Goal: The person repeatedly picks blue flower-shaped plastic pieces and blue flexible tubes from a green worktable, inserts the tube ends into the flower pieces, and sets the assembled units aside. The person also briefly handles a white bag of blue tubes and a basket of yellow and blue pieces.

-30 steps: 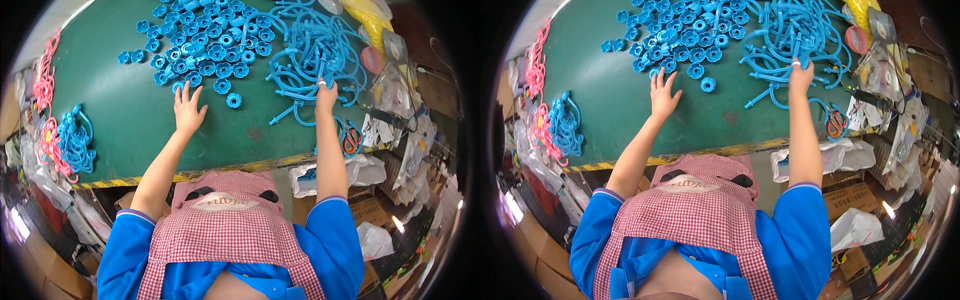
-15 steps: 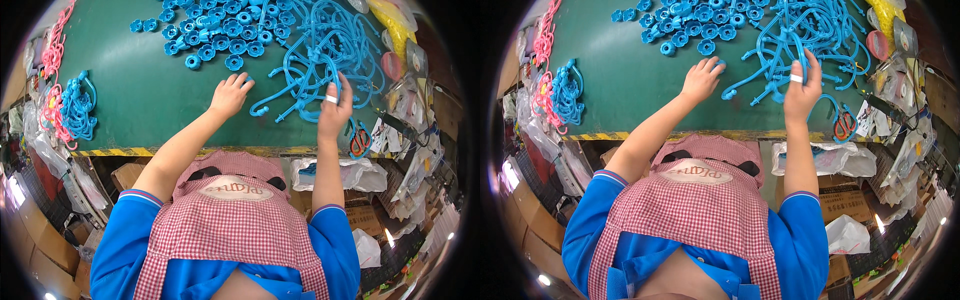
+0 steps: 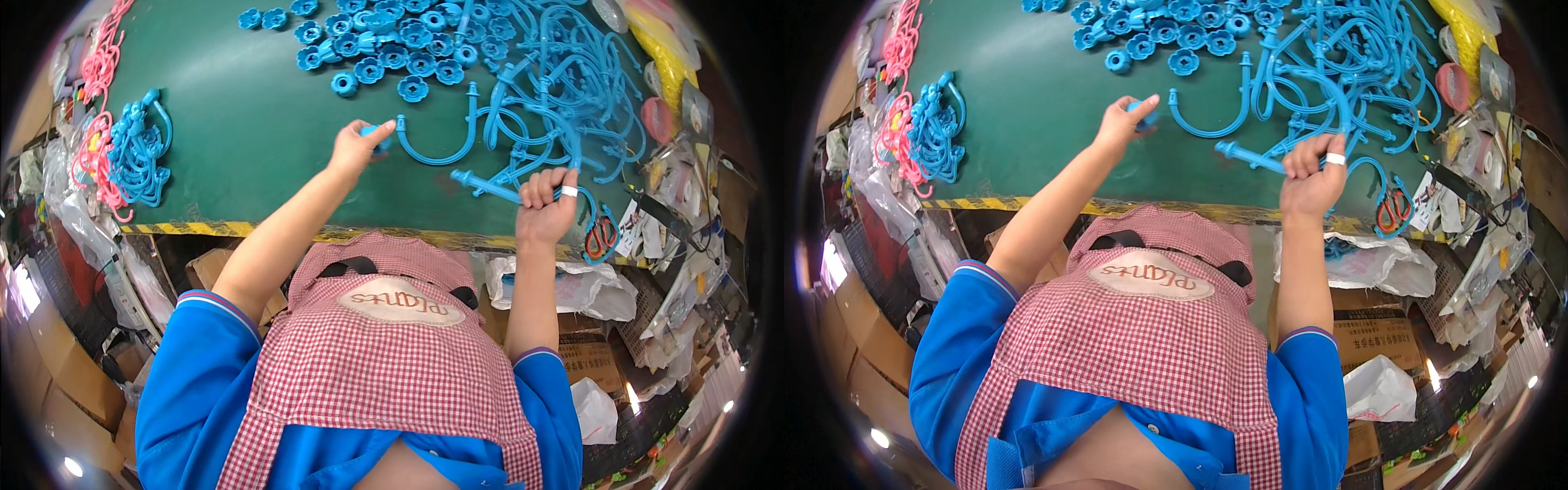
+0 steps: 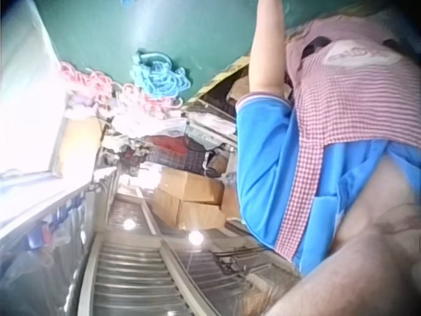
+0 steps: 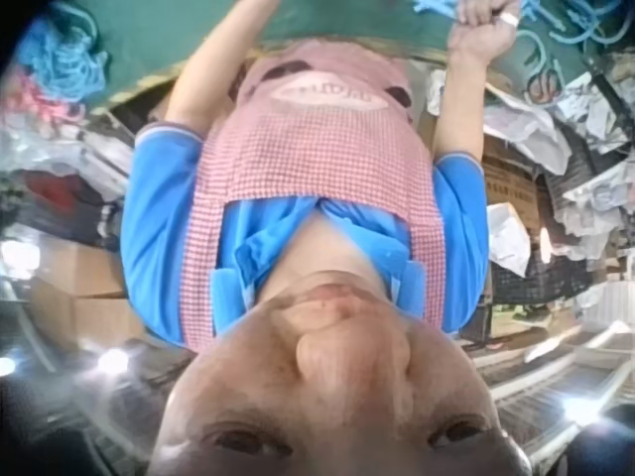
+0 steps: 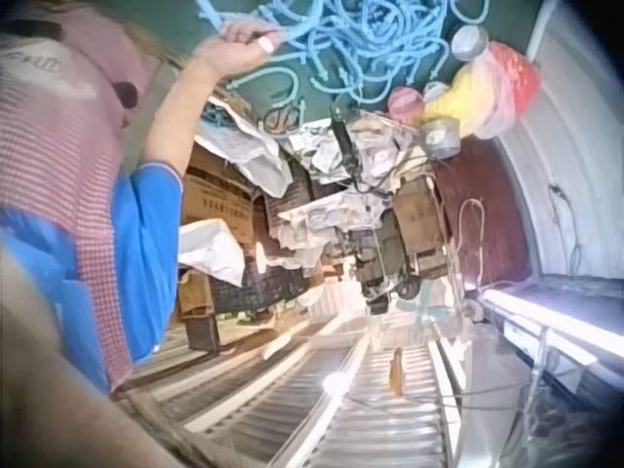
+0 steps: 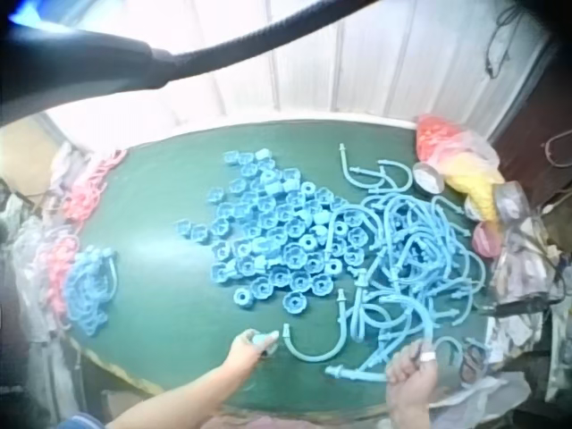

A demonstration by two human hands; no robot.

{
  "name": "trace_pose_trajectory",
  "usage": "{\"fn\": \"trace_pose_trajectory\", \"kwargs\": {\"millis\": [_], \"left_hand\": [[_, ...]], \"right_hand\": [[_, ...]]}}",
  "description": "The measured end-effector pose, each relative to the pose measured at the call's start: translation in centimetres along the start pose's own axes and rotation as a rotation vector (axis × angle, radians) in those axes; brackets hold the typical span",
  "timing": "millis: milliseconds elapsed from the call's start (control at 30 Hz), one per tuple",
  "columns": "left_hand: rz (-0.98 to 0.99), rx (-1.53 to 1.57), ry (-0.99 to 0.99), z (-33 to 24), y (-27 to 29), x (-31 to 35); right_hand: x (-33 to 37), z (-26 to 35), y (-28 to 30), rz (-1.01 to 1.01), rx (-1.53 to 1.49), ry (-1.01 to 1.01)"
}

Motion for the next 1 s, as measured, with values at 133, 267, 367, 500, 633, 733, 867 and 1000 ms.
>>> {"fn": "trace_pose_trajectory", "kwargs": {"millis": [133, 267, 367, 500, 633, 733, 867, 1000], "left_hand": [[0.061, 0.356, 0.088, -0.5, -3.1, 3.8], [0.108, 0.421, 0.116, -1.4, -4.1, 5.5], [0.151, 0.361, 0.104, -3.4, -3.8, 6.2], [0.219, 0.301, -0.065, -4.3, -3.6, 6.8], [0.233, -0.062, -0.48, -5.2, -2.3, 7.4], [0.394, -0.241, -0.367, -0.7, 2.6, 4.8], [0.243, -0.882, -0.726, 1.1, 6.3, 2.2], [-0.187, -1.008, -0.89, -4.1, 5.1, -3.7]], "right_hand": [[1.2, -3.3, -3.4, 0.142, -0.084, 0.019], [1.8, -3.3, -4.9, 0.208, 0.088, 0.276], [1.9, -2.9, -5.1, 0.267, 0.047, 0.306], [1.7, -4.5, -5.4, 0.179, -0.136, 0.069], [1.3, -10.6, -1.9, -0.283, -0.298, -0.346], [-2.3, -12.5, 2.9, -0.238, 0.375, -0.003], [-6.7, -10.2, -2.2, -0.117, 1.279, 0.525], [-10.1, -11.7, -6.3, -0.049, 1.804, 0.32]]}}
Point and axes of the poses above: each hand's wrist, its own x-axis away from the middle knuckle, its own y-axis out of the back of the hand, z = x × y, the point moved 5 cm from there along -x, towards the middle knuckle, and after that the axes turned 12 degrees about -y, right-handed, at the moved point
